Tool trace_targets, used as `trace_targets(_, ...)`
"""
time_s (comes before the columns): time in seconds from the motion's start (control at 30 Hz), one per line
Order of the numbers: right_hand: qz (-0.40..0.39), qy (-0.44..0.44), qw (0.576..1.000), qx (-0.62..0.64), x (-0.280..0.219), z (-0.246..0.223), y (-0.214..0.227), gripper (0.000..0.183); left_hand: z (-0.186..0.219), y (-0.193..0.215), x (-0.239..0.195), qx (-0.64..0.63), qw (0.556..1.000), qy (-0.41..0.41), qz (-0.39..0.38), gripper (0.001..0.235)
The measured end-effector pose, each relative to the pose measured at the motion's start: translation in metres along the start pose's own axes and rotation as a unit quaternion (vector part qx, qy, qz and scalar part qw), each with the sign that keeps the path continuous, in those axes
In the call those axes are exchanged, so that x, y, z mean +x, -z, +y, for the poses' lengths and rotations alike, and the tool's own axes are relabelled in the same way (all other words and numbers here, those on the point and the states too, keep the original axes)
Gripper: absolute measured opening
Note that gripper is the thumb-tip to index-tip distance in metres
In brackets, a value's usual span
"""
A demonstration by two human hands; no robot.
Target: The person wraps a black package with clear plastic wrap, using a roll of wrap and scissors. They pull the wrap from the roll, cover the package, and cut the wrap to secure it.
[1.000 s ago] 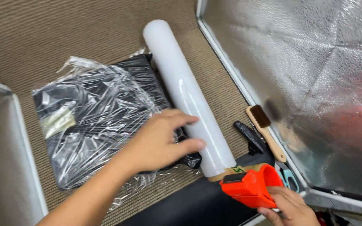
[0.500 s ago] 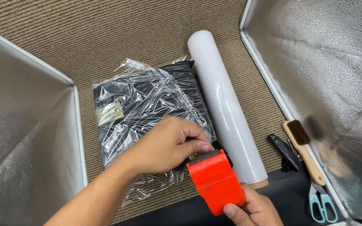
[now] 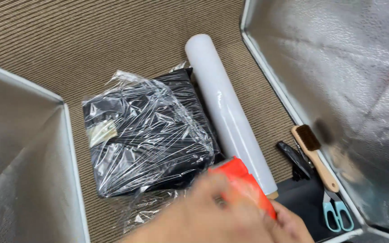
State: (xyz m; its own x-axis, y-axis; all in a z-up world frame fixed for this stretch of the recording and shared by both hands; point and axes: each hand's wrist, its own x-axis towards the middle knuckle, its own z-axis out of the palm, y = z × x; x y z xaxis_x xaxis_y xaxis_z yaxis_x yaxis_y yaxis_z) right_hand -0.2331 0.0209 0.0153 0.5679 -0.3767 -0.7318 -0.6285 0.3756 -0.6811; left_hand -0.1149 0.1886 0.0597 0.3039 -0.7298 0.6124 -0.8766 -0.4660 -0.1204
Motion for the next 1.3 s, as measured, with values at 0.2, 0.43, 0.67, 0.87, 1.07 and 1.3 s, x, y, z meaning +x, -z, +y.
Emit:
trace_targets(0.2, 0.142, 0.127, 0.98, -0.058, -0.014, 0.022, 0.04, 0.031, 0.029, -0.041, 0.103, 0.155, 0.968, 0.181, 0.077, 0.006)
trace_targets(0.43, 0.387, 0.384, 0.665, -0.511, 0.097, 0.151, 0.105, 0.039, -0.108, 0.043, 0.072, -0.261, 0.953, 0.033, -0.151, 0.013)
trace_targets(0.67, 0.378, 0.441, 0.619, -0.529, 0.09, 0.133, 0.099, 0.071, -0.115, 0.039, 0.077, -0.294, 0.933, 0.07, -0.197, 0.017)
trace_targets(0.87, 0.127, 0.493, 0.823, -0.252, 0.037, -0.049, 0.001, 0.049, -0.112, 0.038, 0.078, -0.327, 0.916, 0.079, -0.216, 0.023)
trace_targets(1.07, -0.162, 0.447, 0.849, -0.23, 0.066, -0.126, -0.077, 0.07, -0.129, 0.027, 0.08, -0.347, 0.896, 0.13, -0.243, 0.02)
trace_targets(1.3, -0.151, 0.254, 0.952, -0.084, 0.087, -0.131, -0.113, 0.038, -0.18, -0.031, 0.068, -0.162, 0.929, 0.182, -0.278, 0.012)
